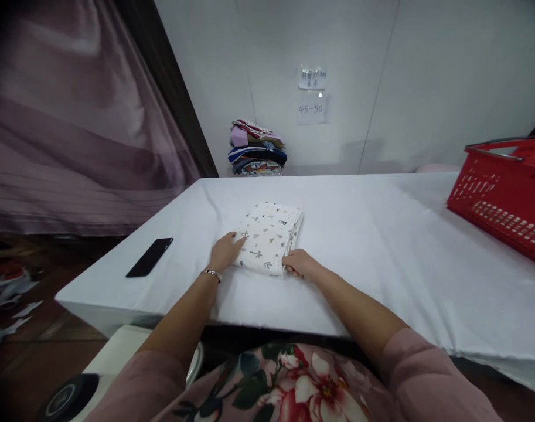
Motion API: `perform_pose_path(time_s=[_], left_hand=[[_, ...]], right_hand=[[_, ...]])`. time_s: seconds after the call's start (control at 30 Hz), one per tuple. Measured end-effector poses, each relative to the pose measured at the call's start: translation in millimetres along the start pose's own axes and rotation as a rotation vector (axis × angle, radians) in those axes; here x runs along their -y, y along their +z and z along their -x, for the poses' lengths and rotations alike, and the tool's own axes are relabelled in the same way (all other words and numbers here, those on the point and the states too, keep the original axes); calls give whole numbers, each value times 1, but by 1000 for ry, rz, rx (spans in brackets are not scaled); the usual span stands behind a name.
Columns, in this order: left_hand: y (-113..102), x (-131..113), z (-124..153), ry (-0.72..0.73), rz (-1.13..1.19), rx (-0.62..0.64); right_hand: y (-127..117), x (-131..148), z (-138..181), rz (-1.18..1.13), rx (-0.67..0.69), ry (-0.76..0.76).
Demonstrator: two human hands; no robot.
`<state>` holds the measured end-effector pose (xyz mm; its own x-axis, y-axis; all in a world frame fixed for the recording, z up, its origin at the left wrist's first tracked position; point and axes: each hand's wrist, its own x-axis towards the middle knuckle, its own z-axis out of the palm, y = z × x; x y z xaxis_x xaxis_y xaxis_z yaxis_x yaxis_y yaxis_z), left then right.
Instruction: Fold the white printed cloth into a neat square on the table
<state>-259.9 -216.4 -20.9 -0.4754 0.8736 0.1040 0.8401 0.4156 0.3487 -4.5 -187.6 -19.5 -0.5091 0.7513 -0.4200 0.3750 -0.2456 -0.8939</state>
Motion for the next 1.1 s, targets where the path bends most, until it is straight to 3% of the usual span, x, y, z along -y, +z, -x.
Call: perform_pose_path(time_s=[0.13, 0.3, 0.43, 0.6, 0.67, 0.87, 1.1], left_hand=[[-3, 0, 2, 0, 18, -19], [-9, -27, 26, 201, 41, -266], [-5, -67, 51, 423, 186, -150], [5, -99, 57, 327, 252, 76], [7, -102, 54, 273, 245, 133], [10, -99, 49, 219, 268, 148], [8, -95, 42, 286, 290, 203]], right_hand=[[1, 0, 0, -5, -5, 6], [0, 0, -1, -14, 25, 43], [-2, 5, -3, 9, 46, 44], [-7, 22, -8, 64, -34, 26], [-9, 28, -11, 68, -58, 38], [-10, 30, -18, 45, -78, 82], [-17, 22, -29, -91, 46, 234]])
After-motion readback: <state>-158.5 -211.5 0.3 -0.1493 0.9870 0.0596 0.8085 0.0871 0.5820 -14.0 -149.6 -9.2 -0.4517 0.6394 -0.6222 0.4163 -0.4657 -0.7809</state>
